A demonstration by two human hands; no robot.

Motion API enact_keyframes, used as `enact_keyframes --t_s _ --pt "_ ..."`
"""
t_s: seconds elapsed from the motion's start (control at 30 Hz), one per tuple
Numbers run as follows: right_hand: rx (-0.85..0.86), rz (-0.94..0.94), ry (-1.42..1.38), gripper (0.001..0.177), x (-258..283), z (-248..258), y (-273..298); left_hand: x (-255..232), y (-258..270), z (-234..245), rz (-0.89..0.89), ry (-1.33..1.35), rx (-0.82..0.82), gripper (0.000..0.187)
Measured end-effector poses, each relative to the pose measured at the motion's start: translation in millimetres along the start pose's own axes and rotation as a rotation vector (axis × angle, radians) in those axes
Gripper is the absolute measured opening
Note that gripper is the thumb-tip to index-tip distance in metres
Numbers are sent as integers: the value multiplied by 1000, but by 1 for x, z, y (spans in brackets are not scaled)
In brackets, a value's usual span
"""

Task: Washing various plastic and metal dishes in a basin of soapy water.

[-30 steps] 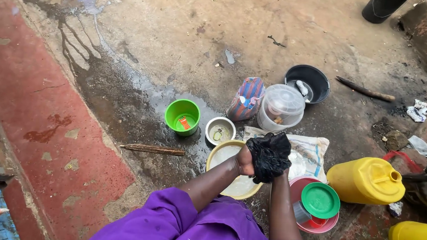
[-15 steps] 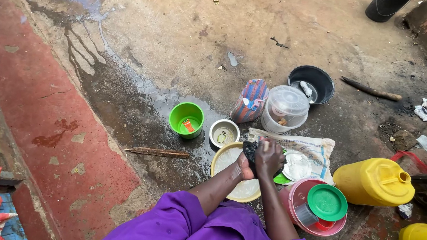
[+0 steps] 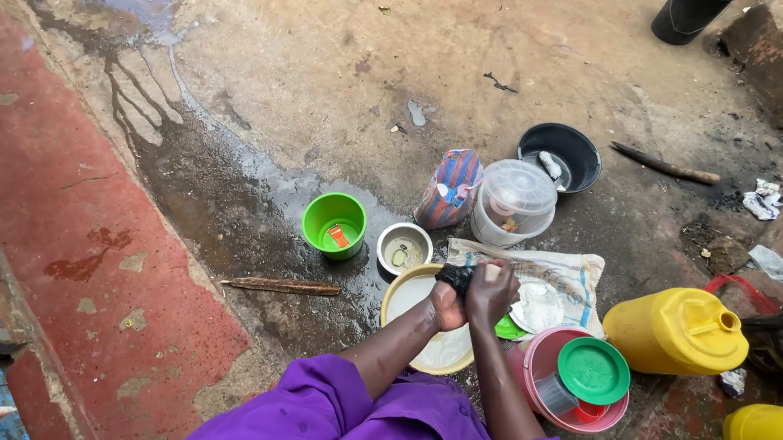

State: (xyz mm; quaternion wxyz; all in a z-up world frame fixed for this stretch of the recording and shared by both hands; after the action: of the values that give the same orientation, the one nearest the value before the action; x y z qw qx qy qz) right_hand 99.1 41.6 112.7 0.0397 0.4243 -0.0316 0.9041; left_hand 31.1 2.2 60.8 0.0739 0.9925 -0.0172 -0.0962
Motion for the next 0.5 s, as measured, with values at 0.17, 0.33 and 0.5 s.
enact_keyframes --t_s 0.17,0.33,0.5 --pt "130 421 79 33 44 24 51 2 1 11 -28 135 226 51" --pt "119 -159 70 31 2 12 -9 5 -1 10 -18 59 -18 36" --pt "156 404 -142 31 14 16 49 -1 -15 12 2 110 55 21"
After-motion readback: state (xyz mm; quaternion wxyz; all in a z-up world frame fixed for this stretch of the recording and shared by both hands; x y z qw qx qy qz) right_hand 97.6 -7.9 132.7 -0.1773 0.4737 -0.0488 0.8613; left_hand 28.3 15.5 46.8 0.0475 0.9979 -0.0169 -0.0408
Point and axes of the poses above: each hand's wrist, its own y-axis away from the middle knuckle, its own z-axis out of the back of the hand, x = y × z, the point moved 3 cm from there along -y, towards the middle knuckle, and after that the axes turned 9 degrees about -z, right-handed, at the moved point
